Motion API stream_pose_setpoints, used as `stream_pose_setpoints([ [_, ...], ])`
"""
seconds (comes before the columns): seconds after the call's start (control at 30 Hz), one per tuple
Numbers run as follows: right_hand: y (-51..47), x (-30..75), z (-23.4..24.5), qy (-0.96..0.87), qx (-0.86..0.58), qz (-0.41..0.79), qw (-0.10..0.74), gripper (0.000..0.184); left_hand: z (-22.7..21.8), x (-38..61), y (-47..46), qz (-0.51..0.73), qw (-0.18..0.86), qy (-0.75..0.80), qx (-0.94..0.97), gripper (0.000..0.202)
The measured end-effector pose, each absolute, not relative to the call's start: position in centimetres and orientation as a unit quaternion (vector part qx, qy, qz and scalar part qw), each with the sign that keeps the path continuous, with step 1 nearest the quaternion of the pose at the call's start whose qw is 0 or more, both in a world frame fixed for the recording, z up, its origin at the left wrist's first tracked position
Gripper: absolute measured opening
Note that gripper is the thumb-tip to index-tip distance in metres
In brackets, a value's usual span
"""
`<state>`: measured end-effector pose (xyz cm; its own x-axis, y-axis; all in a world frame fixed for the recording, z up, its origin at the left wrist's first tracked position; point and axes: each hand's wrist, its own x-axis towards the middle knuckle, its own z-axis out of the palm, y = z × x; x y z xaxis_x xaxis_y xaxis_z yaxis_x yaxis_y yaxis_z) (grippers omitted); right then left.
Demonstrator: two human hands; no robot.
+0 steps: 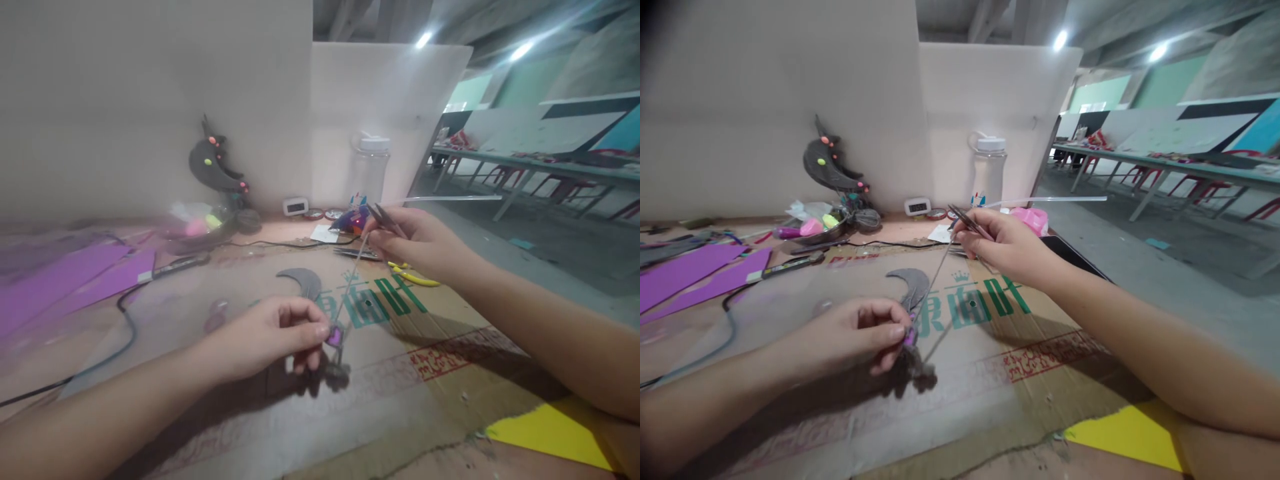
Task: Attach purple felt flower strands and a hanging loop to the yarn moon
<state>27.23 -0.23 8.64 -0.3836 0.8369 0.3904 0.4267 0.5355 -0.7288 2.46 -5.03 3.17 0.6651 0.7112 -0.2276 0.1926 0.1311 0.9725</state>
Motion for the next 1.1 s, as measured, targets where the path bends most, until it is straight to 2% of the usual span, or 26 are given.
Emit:
stream_pose_setpoints([
  [0.07, -0.1, 27.0, 8.3, -0.797, -0.410, 0.226, 0.382, 0.011, 3.4, 2.4, -5.1, 0.161, 0.604, 0.394, 0.674, 0.033],
  [0.23, 1.0, 26.5, 6.2, -0.823, -0.411, 0.136, 0.368, 0.016, 3.4, 1.4, -3.7, 0.215, 0.228, 0.485, 0.816, 0.033],
  [0.3, 1.4, 26.5, 5.3, -0.829, -0.414, 0.102, 0.362, 0.016, 3.2, 0.7, -2.7, 0.216, 0.156, 0.488, 0.831, 0.029],
  [0.47, 1.9, 26.0, 4.1, -0.850, -0.415, 0.060, 0.320, 0.013, 2.0, -0.4, -0.7, 0.163, 0.180, 0.440, 0.865, 0.019],
  [0.67, 3.0, 23.9, 3.6, -0.819, -0.433, 0.214, 0.311, 0.015, 0.2, 0.7, -0.8, 0.260, 0.237, 0.468, 0.810, 0.025],
  [0.77, 4.2, 23.0, 2.8, -0.816, -0.441, 0.219, 0.302, 0.015, 0.2, 0.9, -1.1, 0.291, 0.274, 0.463, 0.791, 0.028],
  [0.93, 6.6, 22.6, 1.2, -0.809, -0.471, 0.179, 0.301, 0.018, 0.2, 0.8, -1.3, 0.287, 0.205, 0.461, 0.815, 0.024],
  [1.1, 7.6, 22.1, 0.8, -0.797, -0.496, 0.207, 0.277, 0.021, -0.1, 0.9, -1.2, 0.294, 0.162, 0.442, 0.832, 0.021],
])
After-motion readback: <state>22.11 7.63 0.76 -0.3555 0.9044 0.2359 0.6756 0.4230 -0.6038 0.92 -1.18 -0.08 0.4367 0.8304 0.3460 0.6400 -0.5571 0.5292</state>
